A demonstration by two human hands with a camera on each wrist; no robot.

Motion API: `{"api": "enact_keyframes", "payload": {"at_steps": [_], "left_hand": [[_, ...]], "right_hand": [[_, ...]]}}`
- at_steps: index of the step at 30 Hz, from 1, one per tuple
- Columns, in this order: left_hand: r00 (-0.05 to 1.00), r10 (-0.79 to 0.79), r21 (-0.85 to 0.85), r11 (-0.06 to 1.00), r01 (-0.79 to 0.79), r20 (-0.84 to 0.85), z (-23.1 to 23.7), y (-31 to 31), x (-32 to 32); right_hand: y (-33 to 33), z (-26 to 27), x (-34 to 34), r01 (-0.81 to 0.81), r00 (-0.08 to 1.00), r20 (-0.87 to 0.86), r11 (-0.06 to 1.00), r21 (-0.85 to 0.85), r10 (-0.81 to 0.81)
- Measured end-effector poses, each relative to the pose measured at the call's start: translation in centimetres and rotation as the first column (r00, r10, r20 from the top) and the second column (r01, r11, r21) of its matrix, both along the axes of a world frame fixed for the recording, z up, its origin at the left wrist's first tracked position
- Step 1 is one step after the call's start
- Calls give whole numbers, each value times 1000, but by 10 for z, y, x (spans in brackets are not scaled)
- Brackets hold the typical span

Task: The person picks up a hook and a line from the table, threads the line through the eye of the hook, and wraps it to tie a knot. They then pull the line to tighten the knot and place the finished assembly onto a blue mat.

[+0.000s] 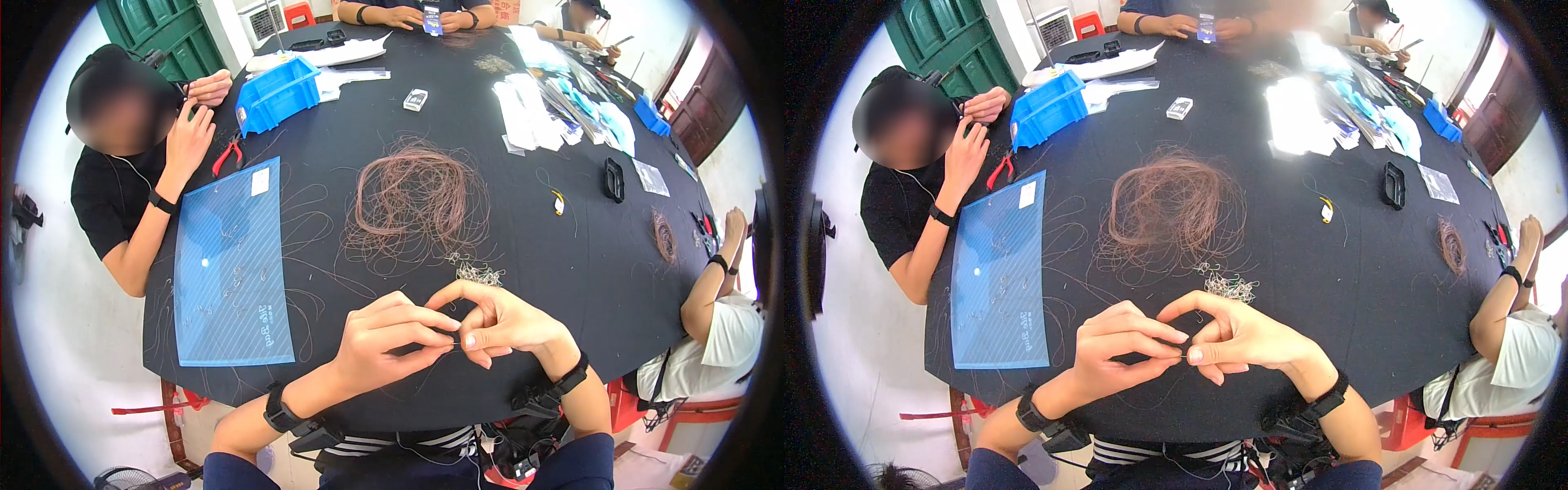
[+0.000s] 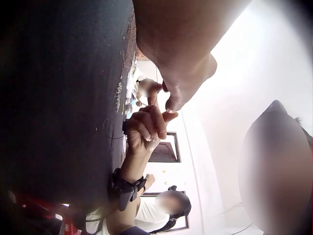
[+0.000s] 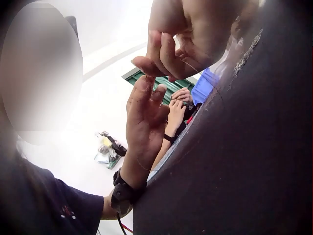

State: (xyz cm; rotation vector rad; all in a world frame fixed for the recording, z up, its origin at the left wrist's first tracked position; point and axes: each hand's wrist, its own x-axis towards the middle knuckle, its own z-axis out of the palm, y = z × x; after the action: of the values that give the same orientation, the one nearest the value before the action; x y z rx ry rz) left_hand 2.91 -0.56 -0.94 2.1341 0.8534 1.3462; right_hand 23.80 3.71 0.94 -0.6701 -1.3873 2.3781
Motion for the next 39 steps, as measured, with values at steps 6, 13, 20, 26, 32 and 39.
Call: {"api": "enact_keyframes", "payload": {"at_steps": [6, 13, 20, 26, 32, 39], "left_hand": [[1000, -5, 17, 1000, 5, -15, -2, 0, 1], [1000, -14, -66, 998, 13, -1, 1, -1, 1], [986, 39, -260, 966, 4, 161, 3, -3, -3], [970, 85, -308, 951, -10, 229, 4, -3, -4], [957, 121, -269, 962, -48, 262, 2, -2, -2], [984, 128, -131, 985, -112, 123, 2, 0, -3]], "right_hand": [[1, 0, 0, -23, 1000, 15, 1000, 21, 23], [1, 4, 3, -14, 998, 61, 999, 45, 11], [-2, 2, 1, 128, 988, 49, 944, 303, -150], [-7, -5, -3, 176, 980, 13, 893, 414, -199], [-12, 0, -4, 165, 972, 38, 791, 589, -231], [-12, 0, 1, 312, 927, -103, 586, 748, -361]]}}
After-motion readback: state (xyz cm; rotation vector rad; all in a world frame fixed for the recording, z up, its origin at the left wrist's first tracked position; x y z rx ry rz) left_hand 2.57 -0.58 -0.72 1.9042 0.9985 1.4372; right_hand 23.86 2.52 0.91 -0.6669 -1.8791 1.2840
